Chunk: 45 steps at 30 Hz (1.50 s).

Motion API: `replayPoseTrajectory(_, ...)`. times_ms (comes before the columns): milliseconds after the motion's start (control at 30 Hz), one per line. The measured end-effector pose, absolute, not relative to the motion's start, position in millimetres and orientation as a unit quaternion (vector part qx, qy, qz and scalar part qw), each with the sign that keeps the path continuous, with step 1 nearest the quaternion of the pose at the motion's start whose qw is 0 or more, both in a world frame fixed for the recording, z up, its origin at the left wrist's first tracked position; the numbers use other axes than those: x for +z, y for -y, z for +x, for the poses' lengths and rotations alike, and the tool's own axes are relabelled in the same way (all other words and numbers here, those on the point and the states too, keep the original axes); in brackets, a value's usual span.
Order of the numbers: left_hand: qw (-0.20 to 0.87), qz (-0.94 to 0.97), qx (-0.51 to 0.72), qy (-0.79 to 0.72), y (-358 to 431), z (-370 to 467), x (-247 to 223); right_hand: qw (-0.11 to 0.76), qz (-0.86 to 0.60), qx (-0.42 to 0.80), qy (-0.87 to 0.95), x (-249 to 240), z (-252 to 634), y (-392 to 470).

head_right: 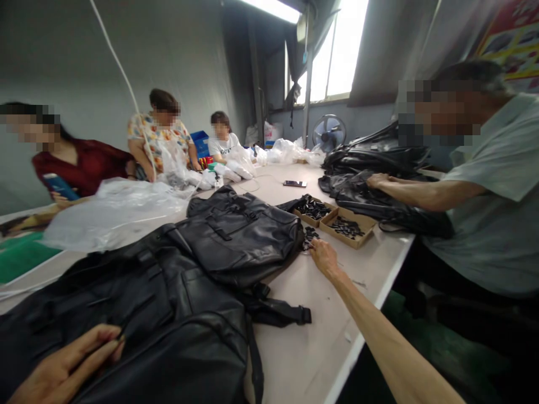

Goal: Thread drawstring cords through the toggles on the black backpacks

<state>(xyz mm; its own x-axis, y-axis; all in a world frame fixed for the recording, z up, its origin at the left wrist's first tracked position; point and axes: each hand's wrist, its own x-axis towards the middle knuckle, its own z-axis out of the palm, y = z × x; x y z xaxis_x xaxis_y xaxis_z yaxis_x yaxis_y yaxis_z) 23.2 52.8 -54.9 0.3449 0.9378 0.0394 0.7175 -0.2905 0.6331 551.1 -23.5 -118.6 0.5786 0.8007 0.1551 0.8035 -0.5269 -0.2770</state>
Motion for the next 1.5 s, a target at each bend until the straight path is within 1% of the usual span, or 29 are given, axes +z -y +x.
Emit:
replayPoseTrajectory(67,0.327,0.759,0.197,-0.528,-52.3,27.5,-40.9,0.136,-0.875,-0.018,0.465,-117.2,547.0,20.7)
replayPoseTrajectory(100,0.338,0.748,0.213,-0.53,-51.8,29.2,-36.7,0.125,-0.873,-0.023,0.471,-115.9,545.9,19.7)
replayPoseTrajectory(200,0.328,0.733,0.263,-0.535,-49.9,32.4,-34.7,0.096,-0.864,-0.025,0.493,-111.8,546.1,17.2)
replayPoseTrajectory(333,0.29,0.807,0.248,-0.452,-49.2,33.9,-40.3,0.093,-0.847,-0.031,0.523,-110.1,549.7,16.8)
replayPoseTrajectory(433,0.256,0.845,0.247,-0.399,-50.3,34.1,-41.3,0.123,-0.835,-0.044,0.535,-111.0,552.9,21.1)
replayPoseTrajectory(533,0.258,0.851,0.246,-0.385,-52.5,32.8,-39.6,0.17,-0.828,-0.051,0.532,-103.7,554.0,26.7)
replayPoseTrajectory(600,0.282,0.833,0.261,-0.398,-53.7,31.2,-35.4,0.207,-0.813,-0.046,0.543,-88.0,547.8,28.5)
replayPoseTrajectory(700,0.336,0.779,0.299,-0.437,-51.6,30.0,-21.2,0.264,-0.755,-0.027,0.6,-45.7,514.5,26.6)
replayPoseTrajectory(800,0.368,0.741,0.355,-0.434,-40.9,34.6,1.7,0.31,-0.676,0.035,0.668,8.7,443.6,24.3)
replayPoseTrajectory(833,0.362,0.744,0.37,-0.422,-35.3,37.6,9.7,0.347,-0.639,0.106,0.679,25.7,413.5,24.4)
replayPoseTrajectory(867,0.346,0.755,0.378,-0.408,-28.9,40.9,16.8,0.36,-0.607,0.169,0.688,40.6,382.1,25.0)
replayPoseTrajectory(933,0.302,0.791,0.379,-0.374,-14.7,46.2,26.9,0.382,-0.559,0.245,0.694,61.3,321.0,26.9)
replayPoseTrajectory(967,0.282,0.807,0.375,-0.358,-7.4,47.3,29.4,0.377,-0.536,0.288,0.698,66.5,294.0,27.7)
replayPoseTrajectory(1067,0.246,0.833,0.368,-0.332,12.5,41.9,30.0,0.375,-0.476,0.379,0.699,66.1,235.0,28.0)
replayPoseTrajectory(1133,0.24,0.835,0.366,-0.335,23.2,32.7,29.0,0.365,-0.454,0.4,0.707,60.4,213.3,26.6)
replayPoseTrajectory(1267,0.237,0.826,0.377,-0.345,36.1,14.1,30.5,0.333,-0.453,0.408,0.72,54.8,192.2,22.1)
replayPoseTrajectory(1367,0.205,0.825,0.374,-0.37,37.7,6.6,30.0,0.322,-0.447,0.46,0.696,56.5,185.7,19.4)
replayPoseTrajectory(1433,0.222,0.812,0.37,-0.393,35.9,4.3,27.7,0.315,-0.437,0.493,0.683,57.3,185.0,18.1)
replayPoseTrajectory(1500,0.267,0.79,0.376,-0.405,33.1,3.3,24.9,0.31,-0.434,0.485,0.693,56.5,186.2,16.5)
